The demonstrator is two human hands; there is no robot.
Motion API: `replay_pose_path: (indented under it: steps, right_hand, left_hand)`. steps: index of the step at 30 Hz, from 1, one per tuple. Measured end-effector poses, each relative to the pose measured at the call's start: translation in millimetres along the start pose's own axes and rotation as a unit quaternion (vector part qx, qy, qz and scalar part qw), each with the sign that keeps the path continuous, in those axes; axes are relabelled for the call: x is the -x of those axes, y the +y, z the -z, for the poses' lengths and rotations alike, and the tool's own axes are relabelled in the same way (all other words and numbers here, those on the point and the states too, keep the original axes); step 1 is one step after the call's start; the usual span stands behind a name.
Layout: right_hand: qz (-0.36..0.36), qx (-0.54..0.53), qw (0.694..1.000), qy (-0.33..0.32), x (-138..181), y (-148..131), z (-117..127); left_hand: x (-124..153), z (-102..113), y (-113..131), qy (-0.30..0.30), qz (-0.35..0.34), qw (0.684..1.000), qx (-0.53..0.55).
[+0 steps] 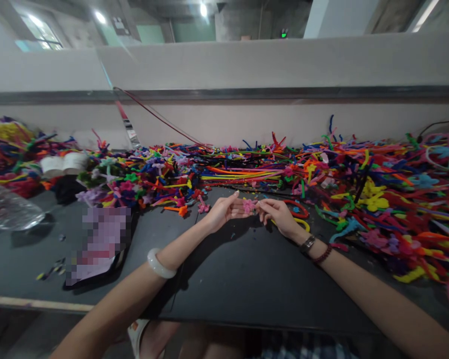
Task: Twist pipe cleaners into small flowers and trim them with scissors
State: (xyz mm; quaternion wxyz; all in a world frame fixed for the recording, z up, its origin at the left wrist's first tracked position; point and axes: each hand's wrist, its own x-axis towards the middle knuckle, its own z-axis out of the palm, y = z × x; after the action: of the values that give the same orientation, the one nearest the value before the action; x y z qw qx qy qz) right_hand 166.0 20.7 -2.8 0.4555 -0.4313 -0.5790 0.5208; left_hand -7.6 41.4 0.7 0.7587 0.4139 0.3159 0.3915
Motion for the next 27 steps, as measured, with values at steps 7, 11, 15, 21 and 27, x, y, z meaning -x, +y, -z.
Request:
replay_pose_path:
  steps: [7,11,15,21,27]
  right_hand:
    - [0.005,0.059,0.998,-0.005,2.3,-2.2,-0.7]
    - [0.017,0.085,0.996,-0.013,3.0,-3.4,-0.5]
    - [0.024,0.099,0.995,-0.024,3.6,-2.3,-0.4]
    - [0.122,0.193,0.974,-0.003,10.6,-0.9,-7.6]
    - [0.264,0.331,0.905,0.045,16.3,-0.2,-12.7]
  left_hand:
    - [2.2,1.0,-6.3,-0.041,-0.039,0.995,-0.078]
    - [3.1,-0.4,-7.1,-0.059,-0.044,0.986,-0.151]
    - [2.8,-2.1,-7.1,-0.055,-0.047,0.982,-0.173]
    - [1.8,-0.2,-9.4,-0.067,-0.048,0.988,-0.133]
    - [2.8,-0.3,-10.8,-0.068,-0.047,0.990,-0.112]
